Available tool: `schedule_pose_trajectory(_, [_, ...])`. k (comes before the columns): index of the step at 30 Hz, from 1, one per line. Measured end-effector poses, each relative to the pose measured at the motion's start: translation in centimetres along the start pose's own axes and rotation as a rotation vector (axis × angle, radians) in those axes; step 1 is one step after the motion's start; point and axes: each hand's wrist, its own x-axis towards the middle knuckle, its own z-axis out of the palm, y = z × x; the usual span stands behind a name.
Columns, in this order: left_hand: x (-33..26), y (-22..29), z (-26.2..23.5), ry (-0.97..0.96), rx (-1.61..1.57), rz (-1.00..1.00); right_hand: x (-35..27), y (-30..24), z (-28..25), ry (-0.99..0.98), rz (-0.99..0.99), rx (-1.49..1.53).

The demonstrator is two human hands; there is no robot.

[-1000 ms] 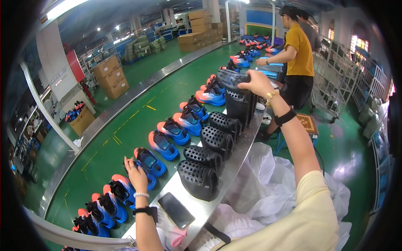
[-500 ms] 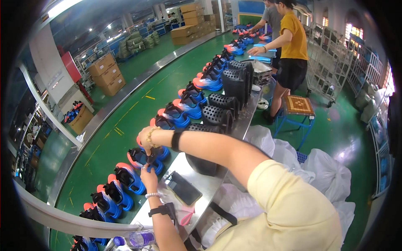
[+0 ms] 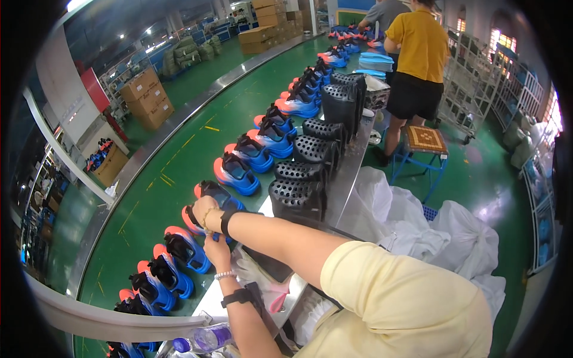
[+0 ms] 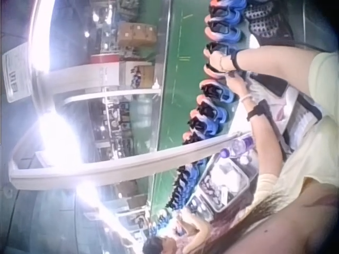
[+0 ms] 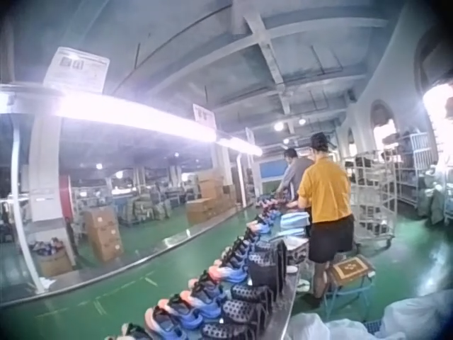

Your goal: Inspecting and preparing shoe components on a factory assembly line.

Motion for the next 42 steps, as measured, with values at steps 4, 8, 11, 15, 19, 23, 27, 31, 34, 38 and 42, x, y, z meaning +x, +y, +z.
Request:
schedule_pose_trajectory(4, [-1.5, -7.0, -3.8, 0.079, -0.02, -0.14, -2.4, -10.1, 3.8, 0.402, 0.068, 0.121])
schedule_pose_trajectory(8, [-0.9, 0.3, -2.6, 0.098, 0.028, -0.127, 4.9, -2.2, 8.1, 0.129, 0.044, 0.127])
schedule_pose_trajectory(11, [0.2, 1.4, 1.3, -0.062, 0.016, -0.085, 7.0, 3.4, 8.4, 0.008, 0.088, 0.129])
schedule_pose_trajectory(15, [-1.6, -4.8, -3.9, 0.041, 0.038, -0.206, -1.6, -8.4, 2.6, 0.306, 0.08, 0.139])
schedule_pose_trajectory(19, [-0.5, -4.0, -4.6, -0.041, 0.012, -0.144, -4.3, -7.4, -0.9, 0.244, -0.1, -0.017])
schedule_pose_trajectory(23, [-0.2, -2.4, -2.5, -0.017, -0.131, -0.082, -1.9, -3.3, 0.0, 0.372, -0.134, 0.049])
schedule_pose_trajectory(27, [-0.2, -2.7, -2.3, 0.007, -0.146, -0.156, -0.7, -5.0, -0.5, 0.301, -0.128, 0.047])
schedule_pose_trajectory(31, [-0.3, -0.5, -2.4, -0.026, 0.055, -0.16, 0.1, -2.5, -0.4, 0.265, -0.213, 0.077])
schedule_pose_trajectory(34, [-0.2, -2.2, -2.8, 0.026, 0.115, -0.136, -3.0, -1.7, -4.2, -0.255, -0.209, 0.429])
schedule_pose_trajectory(38, [0.0, -4.1, -4.4, 0.173, 0.112, -0.244, -11.3, 3.3, -15.0, -0.123, -0.491, 0.517])
schedule_pose_trajectory(42, [-1.2, -1.9, -4.0, 0.372, 0.255, 0.042, -20.3, 15.6, -22.1, 0.402, -0.438, 0.401])
